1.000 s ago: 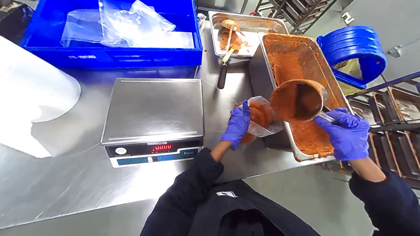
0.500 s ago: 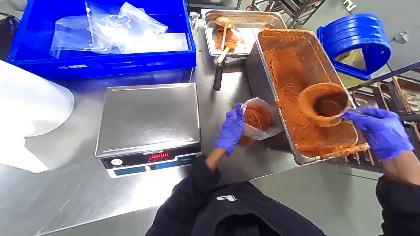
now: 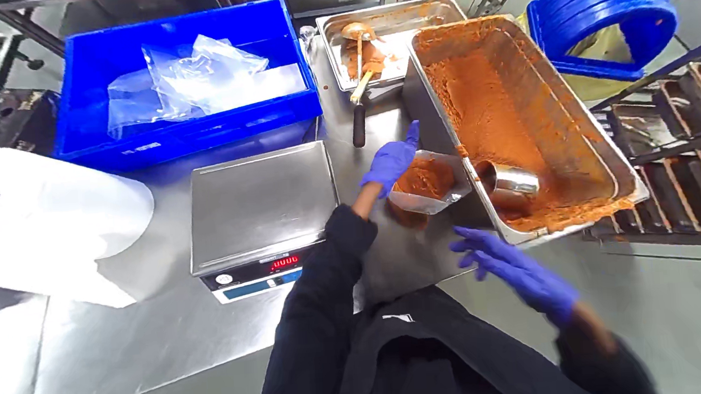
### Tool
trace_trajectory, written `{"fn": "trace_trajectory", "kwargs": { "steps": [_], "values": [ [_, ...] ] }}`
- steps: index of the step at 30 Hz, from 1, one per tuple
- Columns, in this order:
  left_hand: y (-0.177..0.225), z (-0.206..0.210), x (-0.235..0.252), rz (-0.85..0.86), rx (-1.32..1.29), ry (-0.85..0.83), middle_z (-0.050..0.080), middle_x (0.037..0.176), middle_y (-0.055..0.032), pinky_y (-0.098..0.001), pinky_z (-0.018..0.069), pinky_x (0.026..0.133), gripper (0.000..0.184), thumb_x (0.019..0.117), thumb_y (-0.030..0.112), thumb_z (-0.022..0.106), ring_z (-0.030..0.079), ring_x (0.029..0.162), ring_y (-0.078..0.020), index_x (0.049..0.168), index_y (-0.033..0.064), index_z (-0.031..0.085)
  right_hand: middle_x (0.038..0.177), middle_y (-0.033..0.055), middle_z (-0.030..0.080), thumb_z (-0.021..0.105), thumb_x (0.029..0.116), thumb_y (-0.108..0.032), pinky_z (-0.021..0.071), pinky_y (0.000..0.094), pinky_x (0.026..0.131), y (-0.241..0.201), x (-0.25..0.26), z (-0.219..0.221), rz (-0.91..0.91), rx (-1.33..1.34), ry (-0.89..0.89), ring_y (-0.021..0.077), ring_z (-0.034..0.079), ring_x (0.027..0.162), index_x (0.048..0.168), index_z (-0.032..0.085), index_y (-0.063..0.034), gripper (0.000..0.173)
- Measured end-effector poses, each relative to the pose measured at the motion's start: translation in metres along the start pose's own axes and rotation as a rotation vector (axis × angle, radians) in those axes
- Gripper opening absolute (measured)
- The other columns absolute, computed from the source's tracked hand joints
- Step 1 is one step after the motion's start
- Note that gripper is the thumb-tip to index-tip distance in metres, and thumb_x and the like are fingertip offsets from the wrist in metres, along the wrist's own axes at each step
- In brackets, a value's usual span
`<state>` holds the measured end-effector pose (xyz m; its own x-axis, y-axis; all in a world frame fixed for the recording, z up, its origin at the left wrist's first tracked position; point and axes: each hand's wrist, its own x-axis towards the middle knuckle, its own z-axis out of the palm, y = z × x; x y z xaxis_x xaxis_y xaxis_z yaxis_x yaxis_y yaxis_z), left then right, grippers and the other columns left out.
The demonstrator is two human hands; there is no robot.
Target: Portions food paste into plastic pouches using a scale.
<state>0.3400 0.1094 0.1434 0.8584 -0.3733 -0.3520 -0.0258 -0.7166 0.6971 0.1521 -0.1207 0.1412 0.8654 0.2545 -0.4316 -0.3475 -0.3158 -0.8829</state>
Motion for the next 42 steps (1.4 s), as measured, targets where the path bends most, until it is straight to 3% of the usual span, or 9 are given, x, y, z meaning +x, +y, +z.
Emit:
{"fn": "trace_trajectory", "kwargs": {
  "steps": [3, 6, 8, 10, 13, 22, 28, 34, 42],
  "values": [
    [0.025, -0.012, -0.019, -0.122, -0.119, -0.107, 0.062, 0.128, -0.0307, -0.064, 0.0413, 0.104, 0.071, 0.1099, 0.053, 0.026, 0.057, 0.125, -0.0463, 0.129, -0.0037, 0.063, 0.131, 0.0086, 0.065, 0.038, 0.1119, -0.029, 0.0563, 0.0331, 0.092, 0.033, 0.057, 0.058, 0.109, 0.549, 0.297, 0.016, 0.066, 0.112, 0.144, 0.047, -0.0035, 0.042],
    [0.023, -0.014, -0.024, -0.102, -0.197, -0.173, 0.061, 0.132, -0.0279, -0.0587, 0.0422, 0.106, 0.071, 0.1094, 0.054, 0.028, 0.058, 0.125, -0.041, 0.132, -0.004, 0.061, 0.109, 0.0075, 0.069, 0.028, 0.1132, -0.034, 0.0592, 0.0363, 0.087, 0.017, 0.1, 0.086, -0.068, 1.081, 0.487, 0.0177, 0.069, 0.099, 0.13, 0.052, -0.0052, 0.041],
    [-0.007, -0.005, -0.005, 0.026, -0.317, -0.21, 0.067, 0.115, -0.0174, -0.0396, 0.0523, 0.089, 0.05, 0.112, 0.04, 0.032, 0.064, 0.1, -0.0243, 0.139, 0.0057, 0.057, 0.096, 0.0042, 0.07, 0.025, 0.1123, -0.037, 0.0601, 0.0386, 0.081, 0.005, 0.102, 0.098, -0.206, 1.237, 0.515, 0.0178, 0.07, 0.089, 0.12, 0.054, -0.0113, 0.04],
    [-0.036, 0.009, 0.012, 0.036, -0.715, -0.179, 0.056, 0.073, 0.0027, -0.018, 0.048, 0.057, 0.044, 0.1097, 0.048, 0.035, 0.055, 0.061, -0.0037, 0.108, 0.013, 0.061, 0.094, 0.0017, 0.07, 0.025, 0.1109, -0.036, 0.0599, 0.0381, 0.078, -0.007, 0.085, 0.103, -0.3, 1.294, 0.515, 0.016, 0.07, 0.088, 0.118, 0.056, -0.0154, 0.038],
    [-0.027, -0.013, -0.023, -0.129, -1.119, -0.104, 0.047, 0.053, 0.0034, -0.0195, 0.0422, 0.042, 0.059, 0.1081, 0.055, 0.029, 0.046, 0.043, -0.0055, 0.079, 0.0106, 0.054, 0.087, 0.0004, 0.072, 0.026, 0.1076, -0.039, 0.0607, 0.0348, 0.071, -0.032, 0.05, 0.095, -0.3, 1.308, 0.465, 0.0138, 0.071, 0.081, 0.103, 0.062, -0.0178, 0.042],
    [-0.005, -0.103, -0.191, 0.081, -1.382, 0.191, 0.067, 0.082, -0.0026, -0.0252, 0.0563, 0.059, 0.073, 0.1001, 0.073, 0.023, 0.066, 0.069, -0.0099, 0.101, 0.0131, 0.065, 0.086, 0.0052, 0.074, 0.032, 0.1012, -0.06, 0.0591, 0.0276, 0.068, -0.139, 0.011, 0.07, -0.53, 0.859, -0.02, 0.0123, 0.069, 0.074, 0.097, 0.072, -0.0127, 0.061],
    [-0.054, -0.121, -0.261, 0.225, -1.377, 0.569, 0.069, 0.098, -0.0002, -0.0353, 0.0588, 0.074, 0.065, 0.1008, 0.072, 0.024, 0.068, 0.087, -0.0138, 0.119, 0.0233, 0.063, 0.07, -0.0022, 0.066, 0.019, 0.1067, -0.05, 0.0553, 0.0254, 0.059, -0.203, 0.054, 0.122, -0.512, 0.731, -0.218, 0.0077, 0.063, 0.061, 0.086, 0.065, -0.0187, 0.06],
    [-0.13, -0.09, -0.267, 0.017, -1.319, 0.799, 0.068, 0.115, -0.005, -0.0389, 0.0542, 0.091, 0.073, 0.1045, 0.066, 0.013, 0.064, 0.104, -0.0175, 0.132, 0.0147, 0.058, 0.074, -0.0028, 0.064, 0.031, 0.1078, -0.042, 0.0498, 0.024, 0.053, -0.188, 0.148, 0.191, -0.239, 0.653, -0.155, 0.0076, 0.058, 0.057, 0.104, 0.06, -0.0189, 0.038],
    [-0.169, -0.085, -0.259, -0.168, -0.92, 0.687, 0.066, 0.095, -0.0106, -0.0342, 0.0518, 0.07, 0.091, 0.0983, 0.075, 0.003, 0.061, 0.077, -0.0187, 0.129, 0.0111, 0.06, 0.075, -0.0065, 0.066, 0.047, 0.1079, -0.043, 0.0484, 0.0191, 0.05, -0.161, 0.172, 0.203, -0.226, 0.288, -0.136, 0.0024, 0.058, 0.055, 0.116, 0.063, -0.0165, 0.032]
  ]
}}
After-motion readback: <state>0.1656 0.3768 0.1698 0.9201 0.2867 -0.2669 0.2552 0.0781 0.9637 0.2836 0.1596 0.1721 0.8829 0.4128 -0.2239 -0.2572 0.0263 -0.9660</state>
